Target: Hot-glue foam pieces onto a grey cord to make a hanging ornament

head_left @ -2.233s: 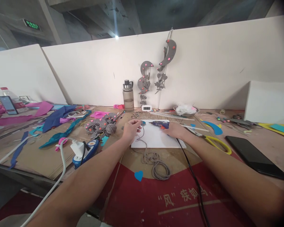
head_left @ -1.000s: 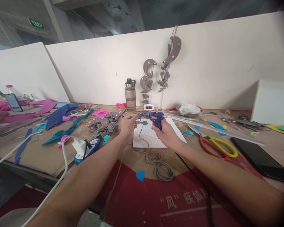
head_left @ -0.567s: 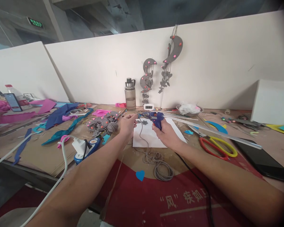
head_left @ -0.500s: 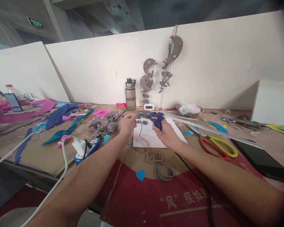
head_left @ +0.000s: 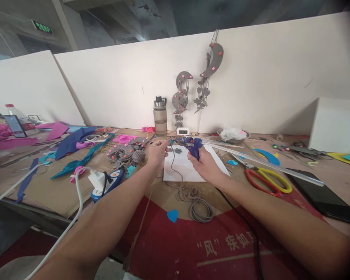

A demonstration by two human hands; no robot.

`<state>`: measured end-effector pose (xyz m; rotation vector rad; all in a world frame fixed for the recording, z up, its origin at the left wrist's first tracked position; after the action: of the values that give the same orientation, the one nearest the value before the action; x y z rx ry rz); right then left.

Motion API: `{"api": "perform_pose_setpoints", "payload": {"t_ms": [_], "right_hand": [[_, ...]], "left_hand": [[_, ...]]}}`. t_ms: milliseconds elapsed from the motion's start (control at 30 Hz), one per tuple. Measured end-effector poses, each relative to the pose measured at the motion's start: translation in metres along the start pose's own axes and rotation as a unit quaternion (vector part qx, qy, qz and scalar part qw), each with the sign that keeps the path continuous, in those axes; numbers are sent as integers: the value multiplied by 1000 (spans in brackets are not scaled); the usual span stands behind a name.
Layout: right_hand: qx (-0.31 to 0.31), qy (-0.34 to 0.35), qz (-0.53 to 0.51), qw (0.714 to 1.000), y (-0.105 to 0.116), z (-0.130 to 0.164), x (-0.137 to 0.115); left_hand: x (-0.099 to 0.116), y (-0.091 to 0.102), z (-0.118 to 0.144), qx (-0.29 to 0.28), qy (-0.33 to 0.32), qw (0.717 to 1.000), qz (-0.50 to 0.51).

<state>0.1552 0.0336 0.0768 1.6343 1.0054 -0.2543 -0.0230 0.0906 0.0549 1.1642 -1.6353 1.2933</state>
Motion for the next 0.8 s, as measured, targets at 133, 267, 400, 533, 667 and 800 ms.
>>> {"api": "perform_pose_setpoints", "payload": {"t_ms": [133,267,400,533,667,800], "right_hand": [[-8,14,4,1000,-2,1,-7],[-5,16,19,1000,-2,2,-10],[-5,8,15,1000,-2,1,-6],[0,-9,-38,999,3,0,0],[8,-63,-97,993,13,-6,19],[-26,-191,-9,981,20,-14,59]], "left_hand": [[-2,-1,-1,-7,1,1000,-9],[-3,-2,-1,-12,3,1000,-26],[-1,1,-1,-1,0,1000,-3],[2,1,-3,-7,-6,1000,19],[3,2,-5,-11,-18,999,36],[5,-1,-5,-20,-39,999,30]]}}
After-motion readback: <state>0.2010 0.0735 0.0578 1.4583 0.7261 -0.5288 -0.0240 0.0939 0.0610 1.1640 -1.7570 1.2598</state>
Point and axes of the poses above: each hand's wrist, its own z-axis away from the middle knuckle, its own y-axis out of the back of the hand, x = y × z, the point moved 9 cm from there along -z, towards the middle knuckle, and after that the axes turned 13 degrees about -x, right-handed, at the moved point
